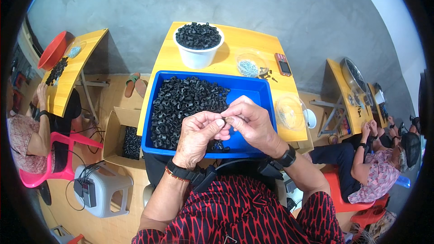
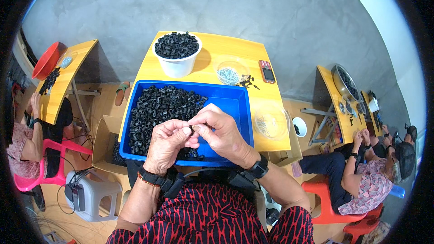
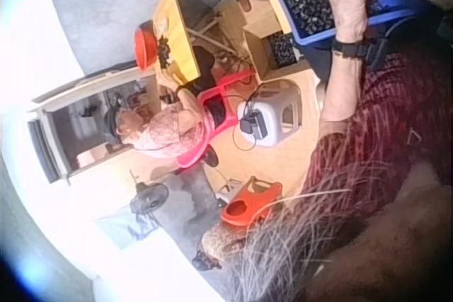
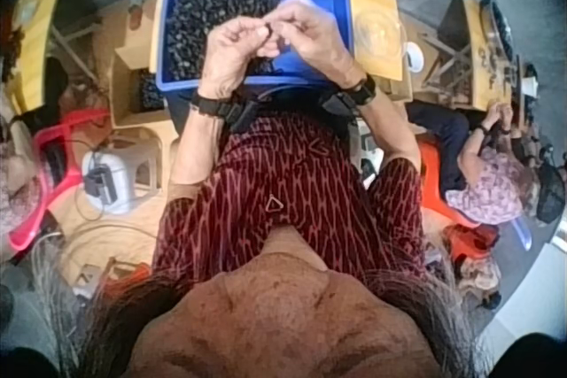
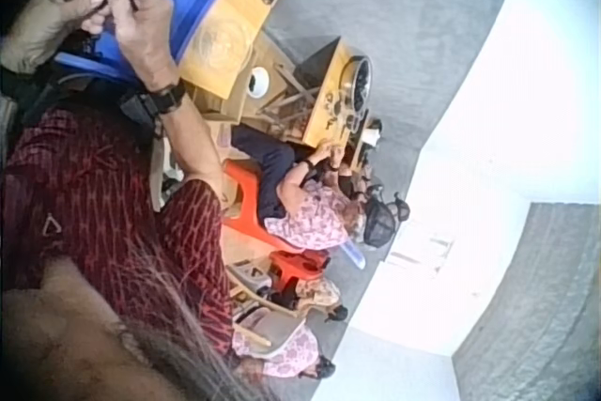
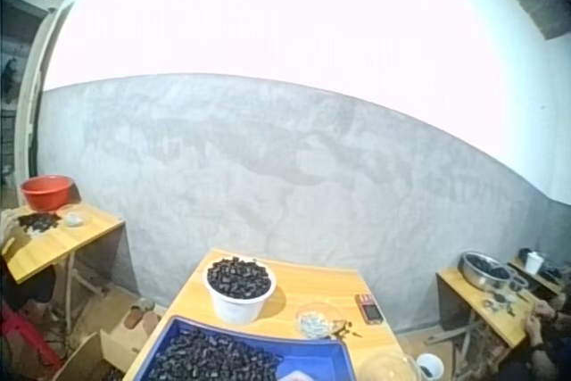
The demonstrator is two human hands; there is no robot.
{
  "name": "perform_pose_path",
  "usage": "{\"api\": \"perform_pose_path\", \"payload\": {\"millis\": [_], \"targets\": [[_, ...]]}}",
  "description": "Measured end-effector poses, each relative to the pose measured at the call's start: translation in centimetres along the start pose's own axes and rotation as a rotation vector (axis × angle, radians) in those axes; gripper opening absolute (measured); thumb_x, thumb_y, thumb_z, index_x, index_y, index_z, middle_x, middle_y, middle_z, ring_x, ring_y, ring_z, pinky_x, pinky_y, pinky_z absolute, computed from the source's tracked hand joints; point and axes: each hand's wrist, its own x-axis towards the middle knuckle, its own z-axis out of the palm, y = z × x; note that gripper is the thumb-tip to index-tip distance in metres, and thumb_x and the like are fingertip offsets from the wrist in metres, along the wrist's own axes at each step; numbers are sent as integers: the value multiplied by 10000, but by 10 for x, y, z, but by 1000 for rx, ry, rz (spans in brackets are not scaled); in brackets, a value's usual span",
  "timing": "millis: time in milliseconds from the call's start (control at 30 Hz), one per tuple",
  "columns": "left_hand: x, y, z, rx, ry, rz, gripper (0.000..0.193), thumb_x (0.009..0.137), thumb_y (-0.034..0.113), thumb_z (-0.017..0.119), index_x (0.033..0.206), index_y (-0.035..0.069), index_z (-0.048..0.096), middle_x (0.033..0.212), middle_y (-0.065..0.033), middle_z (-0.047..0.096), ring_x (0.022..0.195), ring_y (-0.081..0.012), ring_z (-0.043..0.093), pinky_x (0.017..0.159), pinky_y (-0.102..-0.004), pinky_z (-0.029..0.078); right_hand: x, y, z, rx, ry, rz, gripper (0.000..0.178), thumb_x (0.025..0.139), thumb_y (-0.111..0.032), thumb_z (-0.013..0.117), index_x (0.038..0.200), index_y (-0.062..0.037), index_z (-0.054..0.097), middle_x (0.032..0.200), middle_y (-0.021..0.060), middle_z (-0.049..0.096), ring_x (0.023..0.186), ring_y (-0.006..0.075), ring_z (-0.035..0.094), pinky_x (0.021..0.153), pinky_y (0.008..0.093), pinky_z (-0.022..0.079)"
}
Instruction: The recorder is manually inserting small metal rings or eyelets into black plastic components.
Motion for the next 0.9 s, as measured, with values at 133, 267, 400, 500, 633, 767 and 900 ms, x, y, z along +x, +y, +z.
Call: {"api": "perform_pose_path", "payload": {"millis": [133,267,400,500,633,767,900], "targets": [[1,-2,-3,-5,-8,20,127,936,74,666,1030,-10,657,921,-120,710,775,-177,702,722,-344,625,1,-1,0,-177,-3,-165,194,867,31,661,1048,-41,672,951,95,619,824,189,633,723,296,514],[1,-1,-3,-45,26,3,123,939,93,670,1012,-5,659,914,-112,712,774,-163,700,704,-317,613,1,-15,-3,-140,-51,-27,312,843,-24,702,1149,-43,645,935,103,611,805,225,628,712,324,517],[1,0,4,-48,105,4,116,939,85,670,998,-14,660,916,-105,715,778,-141,697,729,-278,593,9,-31,-7,-342,-172,63,392,842,-130,737,1200,-27,616,949,136,618,803,257,641,708,347,531],[1,2,6,2,99,13,111,947,85,657,984,-18,666,905,-97,717,766,-120,680,729,-259,571,13,-30,-3,-628,-226,-72,365,838,-222,743,1105,-7,620,917,157,617,798,304,644,690,395,534],[1,-2,0,22,86,15,120,953,100,654,972,-17,674,890,-88,719,743,-101,658,699,-249,552,15,-29,2,-694,-282,-47,324,774,-218,787,987,-20,643,829,132,610,762,315,633,642,402,512],[2,-3,4,52,99,8,119,954,98,651,968,-16,681,881,-78,720,728,-87,640,676,-240,537,12,-26,4,-730,-257,-28,252,775,-197,769,907,-25,640,796,125,612,721,318,636,619,409,513],[2,-3,4,43,115,2,115,950,87,650,977,-21,679,890,-83,723,727,-90,643,678,-243,540,11,-22,5,-728,-243,-11,264,774,-198,768,932,-22,652,800,129,621,709,320,643,611,409,519]]}}
